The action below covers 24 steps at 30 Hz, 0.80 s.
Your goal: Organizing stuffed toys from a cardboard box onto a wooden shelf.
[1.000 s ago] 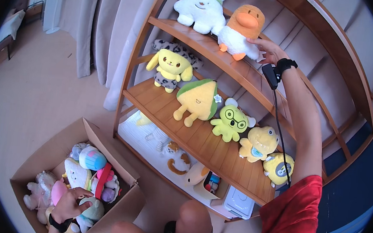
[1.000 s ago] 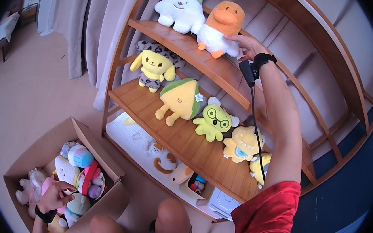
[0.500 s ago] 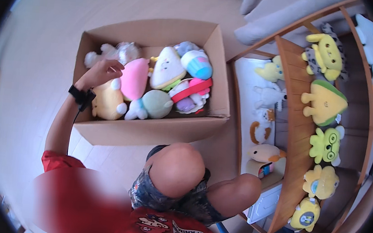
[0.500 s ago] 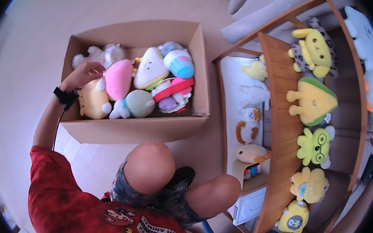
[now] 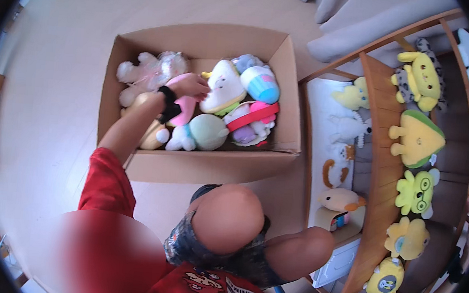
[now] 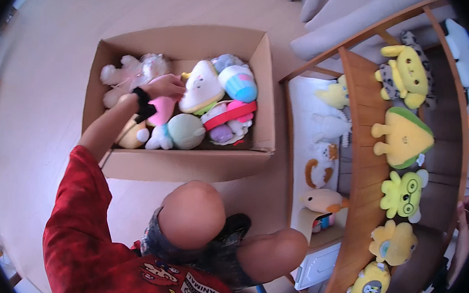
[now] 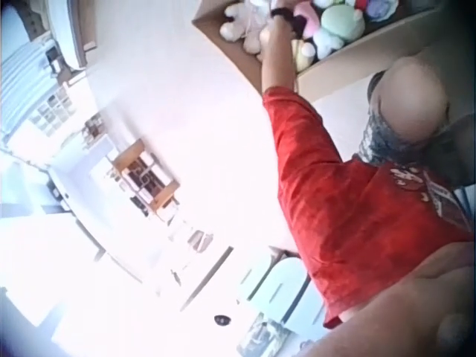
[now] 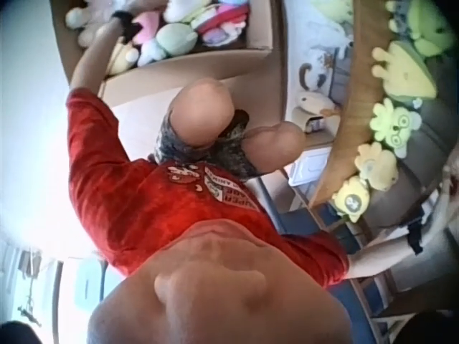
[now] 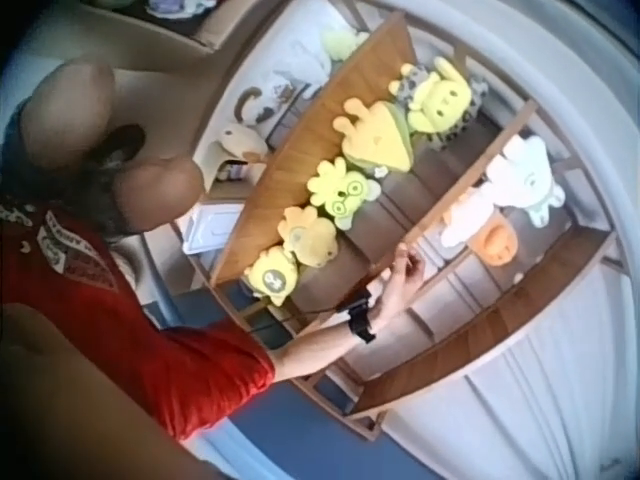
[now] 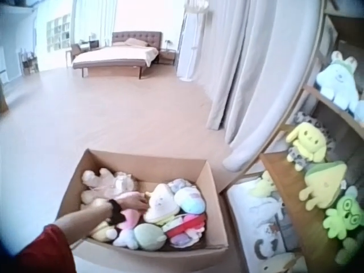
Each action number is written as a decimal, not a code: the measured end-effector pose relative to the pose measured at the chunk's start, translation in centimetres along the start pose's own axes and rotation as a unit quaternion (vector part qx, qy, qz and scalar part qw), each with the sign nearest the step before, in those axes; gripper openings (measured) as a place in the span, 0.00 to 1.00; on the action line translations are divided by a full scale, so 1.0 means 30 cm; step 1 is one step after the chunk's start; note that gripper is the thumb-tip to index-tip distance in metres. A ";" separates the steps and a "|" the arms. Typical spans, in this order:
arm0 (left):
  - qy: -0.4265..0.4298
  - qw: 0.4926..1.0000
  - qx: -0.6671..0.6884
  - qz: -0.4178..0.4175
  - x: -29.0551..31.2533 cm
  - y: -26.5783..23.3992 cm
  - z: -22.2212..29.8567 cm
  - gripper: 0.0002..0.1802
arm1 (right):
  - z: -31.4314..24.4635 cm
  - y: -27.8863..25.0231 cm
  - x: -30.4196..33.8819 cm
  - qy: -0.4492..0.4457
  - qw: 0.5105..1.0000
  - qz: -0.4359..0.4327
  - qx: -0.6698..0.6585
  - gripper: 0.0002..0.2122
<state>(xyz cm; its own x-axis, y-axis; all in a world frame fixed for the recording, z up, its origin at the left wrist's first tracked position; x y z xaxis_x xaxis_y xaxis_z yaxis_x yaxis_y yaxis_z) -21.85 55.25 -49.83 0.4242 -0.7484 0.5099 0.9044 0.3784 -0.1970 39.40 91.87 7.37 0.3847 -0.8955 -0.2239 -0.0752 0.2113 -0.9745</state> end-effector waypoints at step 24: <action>0.200 0.891 0.379 -0.147 0.392 0.445 0.772 0.34 | -0.776 0.428 0.295 -0.173 0.881 -0.241 -0.368 0.46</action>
<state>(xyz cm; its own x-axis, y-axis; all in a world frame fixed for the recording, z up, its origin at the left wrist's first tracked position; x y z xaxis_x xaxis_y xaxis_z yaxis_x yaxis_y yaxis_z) -5.84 64.14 -27.07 0.2930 -0.9530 0.0776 0.7523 0.2798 0.5964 20.43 77.53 -7.46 0.7830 -0.6119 0.1116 -0.3541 -0.5860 -0.7288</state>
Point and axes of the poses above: each hand's wrist, its own x-axis away from the middle knuckle, its own y-axis out of the palm, z = x × y, the point moved 2 cm from there along -x, towards the middle knuckle, and after that the axes turned 7 degrees about z, right-handed, at the moved point
